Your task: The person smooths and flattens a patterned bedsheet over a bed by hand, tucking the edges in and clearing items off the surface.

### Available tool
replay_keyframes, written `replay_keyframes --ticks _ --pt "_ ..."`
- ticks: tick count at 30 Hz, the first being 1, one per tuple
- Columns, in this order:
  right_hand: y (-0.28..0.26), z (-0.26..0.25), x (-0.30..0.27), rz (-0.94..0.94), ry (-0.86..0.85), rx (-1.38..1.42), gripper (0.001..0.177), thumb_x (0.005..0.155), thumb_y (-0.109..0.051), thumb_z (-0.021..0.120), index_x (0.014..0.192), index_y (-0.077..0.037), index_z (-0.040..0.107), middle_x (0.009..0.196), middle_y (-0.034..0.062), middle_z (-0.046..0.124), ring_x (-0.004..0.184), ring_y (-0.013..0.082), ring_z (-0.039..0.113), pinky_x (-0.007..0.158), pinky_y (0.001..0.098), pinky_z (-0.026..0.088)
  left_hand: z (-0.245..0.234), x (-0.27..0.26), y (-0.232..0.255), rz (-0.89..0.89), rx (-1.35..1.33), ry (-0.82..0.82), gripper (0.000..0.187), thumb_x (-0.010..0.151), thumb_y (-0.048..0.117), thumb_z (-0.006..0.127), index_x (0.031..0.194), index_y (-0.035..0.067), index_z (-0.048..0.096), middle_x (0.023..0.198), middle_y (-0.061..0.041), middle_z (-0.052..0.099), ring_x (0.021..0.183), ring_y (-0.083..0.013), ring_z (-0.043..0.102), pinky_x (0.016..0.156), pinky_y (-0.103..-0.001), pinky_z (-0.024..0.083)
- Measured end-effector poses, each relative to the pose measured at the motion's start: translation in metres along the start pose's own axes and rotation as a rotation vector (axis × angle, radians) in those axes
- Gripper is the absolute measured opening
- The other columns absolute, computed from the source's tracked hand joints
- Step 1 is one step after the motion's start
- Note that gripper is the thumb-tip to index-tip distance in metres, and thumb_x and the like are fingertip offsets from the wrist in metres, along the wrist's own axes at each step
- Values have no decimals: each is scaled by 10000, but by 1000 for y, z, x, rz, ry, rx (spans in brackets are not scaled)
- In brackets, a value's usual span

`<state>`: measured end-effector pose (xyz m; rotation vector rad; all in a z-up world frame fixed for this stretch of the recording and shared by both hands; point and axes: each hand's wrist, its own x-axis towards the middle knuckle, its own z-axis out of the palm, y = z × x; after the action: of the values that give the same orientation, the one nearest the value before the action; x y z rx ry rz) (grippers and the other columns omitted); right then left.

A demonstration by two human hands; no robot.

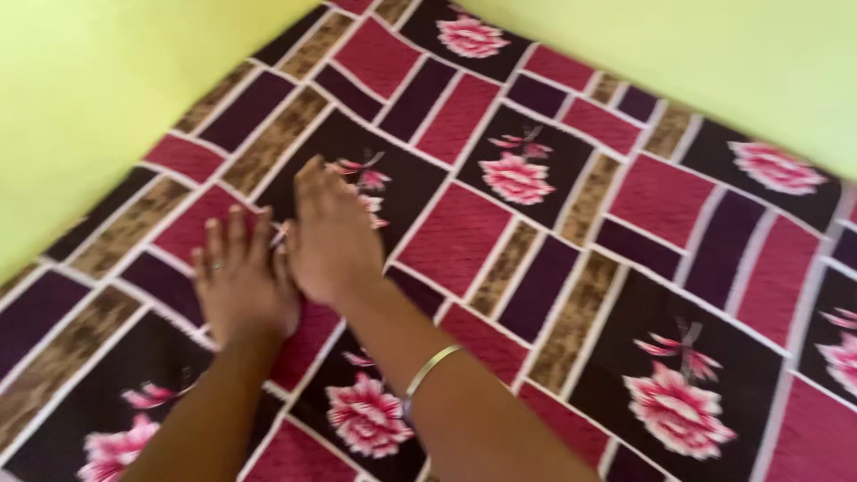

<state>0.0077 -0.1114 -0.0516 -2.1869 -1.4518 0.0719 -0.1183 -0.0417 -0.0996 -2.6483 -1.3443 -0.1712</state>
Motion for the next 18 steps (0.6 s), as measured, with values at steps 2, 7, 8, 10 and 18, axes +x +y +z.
replay_keyframes --ticks 2,7,8,10,18 --pt "-15 17 -7 -40 -73 -8 620 1005 -313 459 1541 -22 345 1643 174 311 1534 331 263 1251 474 188 6 1 -2 41 384 -43 764 926 502 385 1617 244 187 1695 -61 151 1538 -288 80 1184 -477 32" --pt "3 6 -3 -93 -112 -41 619 996 -363 438 1527 -58 345 1622 127 327 1527 318 272 1206 490 208 -1 -5 2 -30 -197 73 583 1032 384 330 1601 260 314 1688 -67 241 1564 -279 129 1243 -479 43" --pt "13 -6 -3 -141 -25 -92 625 994 -366 453 1512 -37 335 1591 161 339 1510 364 296 1157 522 233 -6 -6 3 -53 -249 36 584 1023 395 347 1590 259 340 1680 -70 251 1563 -285 136 1246 -481 49" --pt "38 -35 -13 135 -193 -55 635 1015 -334 480 1579 -82 333 1567 222 406 1388 365 466 1196 458 366 -11 -7 5 -51 -285 65 579 1029 392 346 1586 234 369 1674 -78 269 1559 -300 154 1248 -487 62" --pt "190 -91 -64 315 64 -318 661 1040 -445 356 1583 -70 303 1667 137 270 1532 341 232 1232 495 189 -20 -9 14 -91 -236 67 589 1025 417 322 1578 215 324 1686 -87 226 1562 -349 140 1237 -523 65"
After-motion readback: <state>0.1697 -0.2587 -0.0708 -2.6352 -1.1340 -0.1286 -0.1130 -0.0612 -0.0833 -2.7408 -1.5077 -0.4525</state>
